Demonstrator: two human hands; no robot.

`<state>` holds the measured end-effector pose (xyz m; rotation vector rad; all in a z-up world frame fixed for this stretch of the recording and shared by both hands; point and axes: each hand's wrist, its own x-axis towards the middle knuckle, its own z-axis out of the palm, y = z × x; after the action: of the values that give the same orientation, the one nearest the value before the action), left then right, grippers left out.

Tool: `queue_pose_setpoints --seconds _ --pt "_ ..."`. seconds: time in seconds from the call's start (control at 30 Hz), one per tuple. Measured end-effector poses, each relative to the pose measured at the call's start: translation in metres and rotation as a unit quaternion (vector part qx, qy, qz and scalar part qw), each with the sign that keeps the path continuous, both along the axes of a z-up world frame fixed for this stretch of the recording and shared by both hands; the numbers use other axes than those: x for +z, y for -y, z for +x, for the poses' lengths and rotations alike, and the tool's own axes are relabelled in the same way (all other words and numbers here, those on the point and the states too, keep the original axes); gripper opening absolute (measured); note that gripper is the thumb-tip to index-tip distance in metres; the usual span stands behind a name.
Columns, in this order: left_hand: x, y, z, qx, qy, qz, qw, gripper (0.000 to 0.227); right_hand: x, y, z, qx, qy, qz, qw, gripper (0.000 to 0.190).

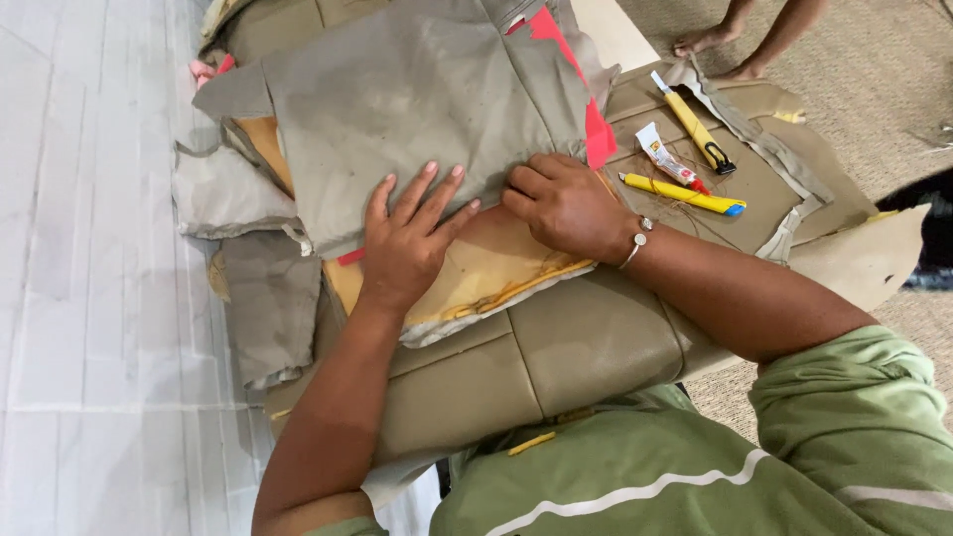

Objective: Repairing a leather seat by applying adhesive to the foam and pressing the leather cover back into place

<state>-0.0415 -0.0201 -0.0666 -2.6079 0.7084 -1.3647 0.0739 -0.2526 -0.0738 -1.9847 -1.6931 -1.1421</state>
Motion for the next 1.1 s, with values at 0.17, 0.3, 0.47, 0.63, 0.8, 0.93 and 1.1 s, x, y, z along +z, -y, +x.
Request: queue_pose_setpoints --seconds 0.17,0.3,0.47,0.63,0.8,0.93,1.1 --pt "-0.003 0.000 0.002 -0.027 0.011 0.000 1.000 0.023 -0.001 0.002 -0.004 0.009 0.040 -0.003 0.999 0.019" --pt "0.023 0.003 -0.010 -0.045 -0.065 -0.007 0.997 0.030 -0.008 0.002 0.000 0.014 0.038 -0.010 0.999 0.016" --pt "0.087 0.012 0.016 -0.001 -0.257 -0.120 0.959 0.051 0.021 0.001 -0.011 -0.017 0.031 -0.081 0.996 0.010" --pt "0.085 -0.021 0.135 0.178 -0.307 -0.125 0.926 0.061 0.029 -0.004 -0.010 -0.002 -0.018 -0.106 0.994 0.008" --pt "0.089 -0.021 0.159 0.302 -0.399 -0.202 0.842 0.071 0.054 -0.017 0.019 -0.041 -0.107 -0.221 0.969 0.008" --pt "0.084 -0.021 0.150 0.336 -0.471 -0.186 0.794 0.073 0.090 -0.086 0.103 -0.096 -0.217 -0.117 0.964 0.015" --pt "0.090 -0.019 0.150 0.361 -0.470 -0.171 0.787 0.065 0.023 -0.185 0.178 -0.072 -0.216 0.042 0.973 0.024"
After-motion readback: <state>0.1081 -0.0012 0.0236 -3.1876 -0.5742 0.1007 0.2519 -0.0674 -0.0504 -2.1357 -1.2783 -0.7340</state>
